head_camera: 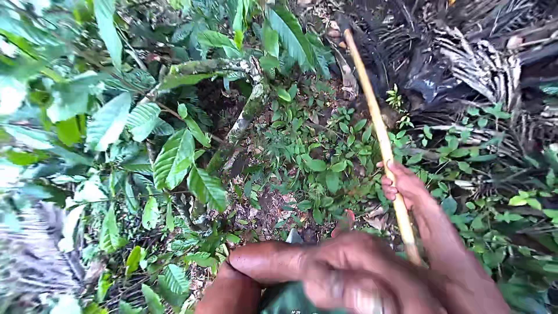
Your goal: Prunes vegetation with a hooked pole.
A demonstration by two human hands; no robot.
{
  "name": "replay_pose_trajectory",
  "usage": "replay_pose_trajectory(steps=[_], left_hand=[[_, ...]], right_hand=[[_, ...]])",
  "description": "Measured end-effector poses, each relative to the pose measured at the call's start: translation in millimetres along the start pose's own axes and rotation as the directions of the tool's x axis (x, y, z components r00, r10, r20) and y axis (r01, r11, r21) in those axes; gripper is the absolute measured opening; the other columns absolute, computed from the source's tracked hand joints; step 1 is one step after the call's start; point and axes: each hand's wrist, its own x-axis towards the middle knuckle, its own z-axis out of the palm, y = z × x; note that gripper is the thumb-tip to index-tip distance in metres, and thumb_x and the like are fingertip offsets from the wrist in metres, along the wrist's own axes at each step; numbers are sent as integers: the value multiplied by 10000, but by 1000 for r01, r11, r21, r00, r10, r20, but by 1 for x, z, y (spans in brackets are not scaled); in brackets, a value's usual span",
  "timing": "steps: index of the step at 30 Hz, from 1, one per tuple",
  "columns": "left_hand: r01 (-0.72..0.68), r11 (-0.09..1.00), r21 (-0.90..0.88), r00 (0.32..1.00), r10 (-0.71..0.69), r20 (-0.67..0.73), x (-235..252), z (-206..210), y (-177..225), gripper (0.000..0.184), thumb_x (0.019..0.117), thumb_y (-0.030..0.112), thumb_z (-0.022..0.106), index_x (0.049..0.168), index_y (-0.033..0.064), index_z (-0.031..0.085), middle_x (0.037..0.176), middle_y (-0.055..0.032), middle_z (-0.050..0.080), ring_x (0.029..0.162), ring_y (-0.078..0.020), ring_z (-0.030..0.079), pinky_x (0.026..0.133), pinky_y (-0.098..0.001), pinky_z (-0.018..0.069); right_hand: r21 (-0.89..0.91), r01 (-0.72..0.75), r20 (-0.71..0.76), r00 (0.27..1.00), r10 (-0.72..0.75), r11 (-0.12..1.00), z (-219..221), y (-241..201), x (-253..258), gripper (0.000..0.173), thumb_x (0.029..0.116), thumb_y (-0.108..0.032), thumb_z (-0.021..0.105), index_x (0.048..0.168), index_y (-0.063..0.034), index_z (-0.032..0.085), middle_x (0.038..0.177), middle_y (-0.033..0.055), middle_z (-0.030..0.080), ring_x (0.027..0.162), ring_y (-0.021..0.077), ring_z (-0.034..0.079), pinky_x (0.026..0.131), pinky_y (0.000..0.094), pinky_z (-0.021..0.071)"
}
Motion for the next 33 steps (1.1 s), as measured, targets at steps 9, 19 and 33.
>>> replay_pose_trajectory(steps=[9, 19, 33], left_hand=[[667, 739, 99, 452, -295, -842, 8, -195, -94, 422, 1128, 272, 346, 1362, 13, 582, 1198, -169, 706, 1050, -297, 711, 911, -500, 597], [824, 440, 358, 354, 94, -931, 25, -357, -31, 350, 1097, 357, 480, 1332, 132, 610, 1180, -78, 721, 981, -235, 734, 833, -454, 634], [669, 739, -77, 169, -252, -953, 130, -474, -91, 570, 1063, 452, 534, 1471, 57, 473, 1337, -231, 619, 1126, -376, 679, 896, -568, 589]], right_hand=[[272, -22, 351, 933, -77, 962, -25, -122, 105, 536, 1076, -607, 231, 1254, -237, 575, 619, -74, 453, 454, 43, 437, 401, 197, 400], [299, -473, 602, 767, 221, 829, 31, -52, 201, 467, 1079, -564, 328, 1125, -157, 552, 534, -80, 378, 349, 10, 386, 319, 160, 365], [210, -484, 553, 775, 305, 849, 23, -101, 197, 414, 1078, -502, 333, 935, -189, 563, 505, -79, 410, 338, 11, 414, 318, 173, 375]])
